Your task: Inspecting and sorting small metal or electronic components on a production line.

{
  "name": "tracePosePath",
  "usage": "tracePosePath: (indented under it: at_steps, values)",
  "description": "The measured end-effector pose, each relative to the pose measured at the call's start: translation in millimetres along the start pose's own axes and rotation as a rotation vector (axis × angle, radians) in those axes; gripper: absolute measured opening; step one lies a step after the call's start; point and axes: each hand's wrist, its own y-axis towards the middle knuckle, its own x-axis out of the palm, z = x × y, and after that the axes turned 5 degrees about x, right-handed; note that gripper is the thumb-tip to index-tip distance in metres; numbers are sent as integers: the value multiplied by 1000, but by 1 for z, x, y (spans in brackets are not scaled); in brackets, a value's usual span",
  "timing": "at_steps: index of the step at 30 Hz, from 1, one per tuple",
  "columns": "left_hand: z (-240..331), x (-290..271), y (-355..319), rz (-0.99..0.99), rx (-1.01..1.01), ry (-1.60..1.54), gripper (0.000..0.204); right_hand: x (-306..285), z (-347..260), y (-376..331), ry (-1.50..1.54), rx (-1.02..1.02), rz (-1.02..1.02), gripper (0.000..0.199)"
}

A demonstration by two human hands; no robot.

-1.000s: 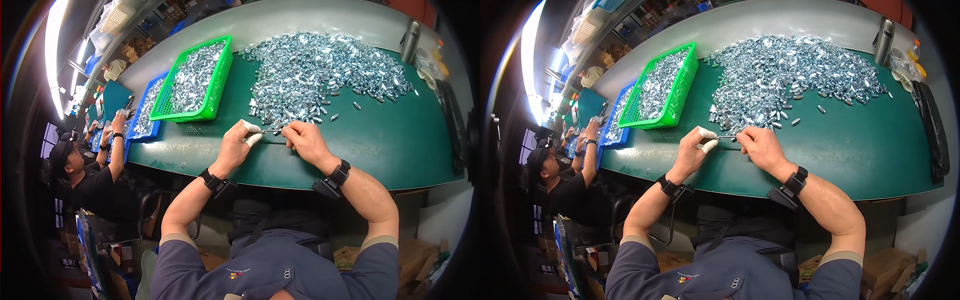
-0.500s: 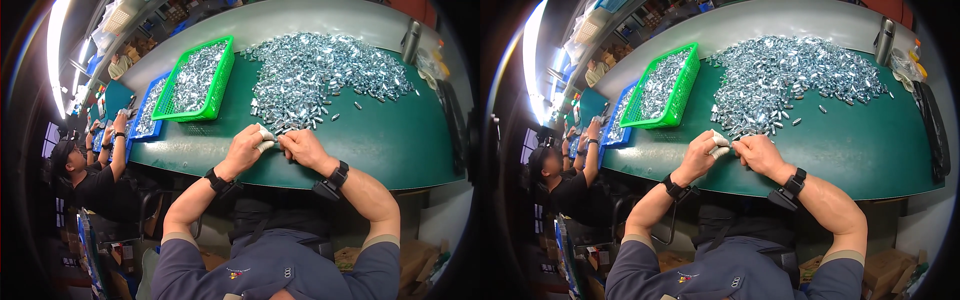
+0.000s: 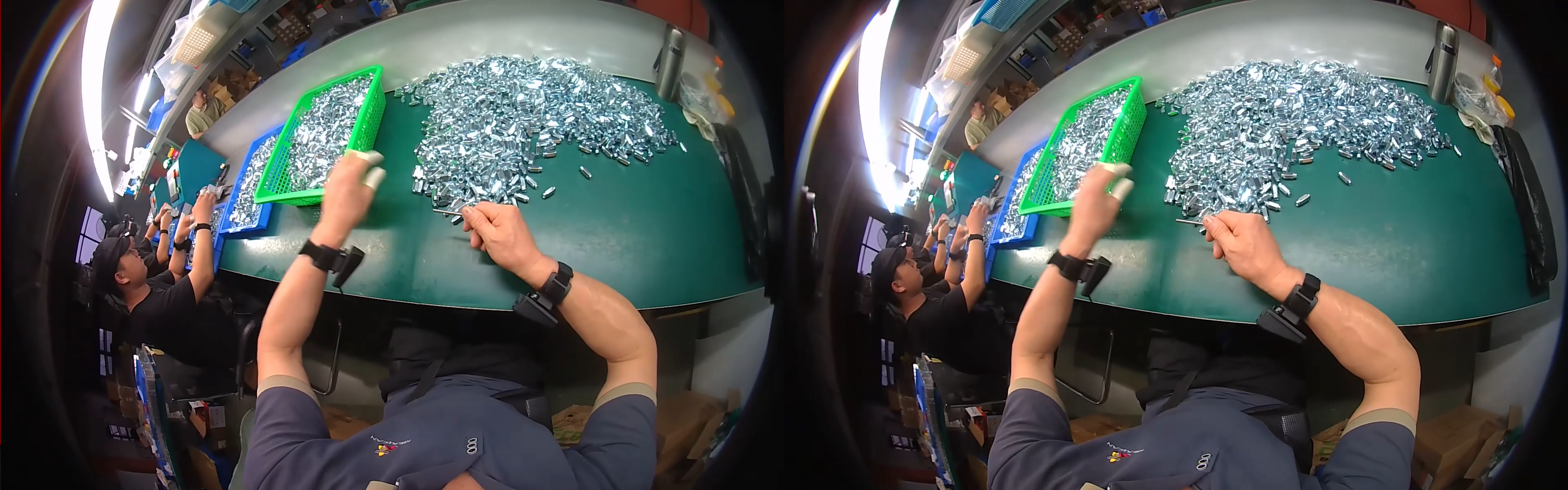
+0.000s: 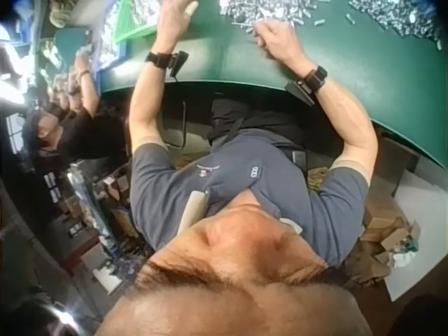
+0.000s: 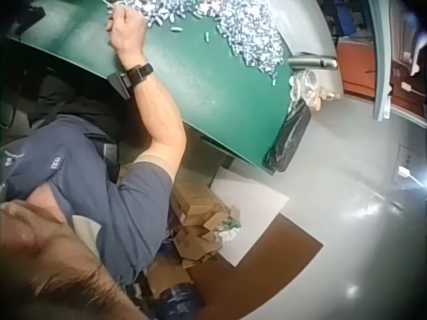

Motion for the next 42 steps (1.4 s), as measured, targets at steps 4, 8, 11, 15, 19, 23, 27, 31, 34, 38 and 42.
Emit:
tracePosePath:
  at_steps: [4, 8, 11, 15, 19, 23, 27, 31, 34, 38, 42]
  values:
    - [19, 50, -13, -152, -55, 0, 25, -2, 2, 1, -30, 32, -6, 40]
    - [20, 61, -25, -180, -132, -99, 20, 0, 1, 1, -40, 48, 4, 40]
    - [20, 58, -37, -179, -141, -177, 17, 1, 0, -1, -55, 27, -8, 38]
    - [40, 46, -53, -174, -258, -413, 17, 0, 0, -2, -83, 19, -21, 37]
    - [71, 31, -52, -118, -176, -476, 19, 0, -1, -1, -128, 20, -16, 36]
    - [82, 24, -51, -38, -69, -493, 19, 3, 3, 4, -126, 2, -41, 34]
    - [81, 25, -52, -26, -35, -497, 20, 1, 2, -1, -161, -20, -92, 32]
    - [85, 24, -55, -72, 34, -472, 18, 1, 3, -4, -255, 27, -129, 34]
    - [88, 23, -56, -105, 58, -471, 17, 2, 2, -3, -271, 54, -172, 37]
    - [91, 22, -57, -148, 44, -512, 15, -3, 1, 0, -206, 166, -221, 41]
    - [93, 23, -59, -164, 32, -566, 14, -3, 4, 1, -173, 235, -221, 43]
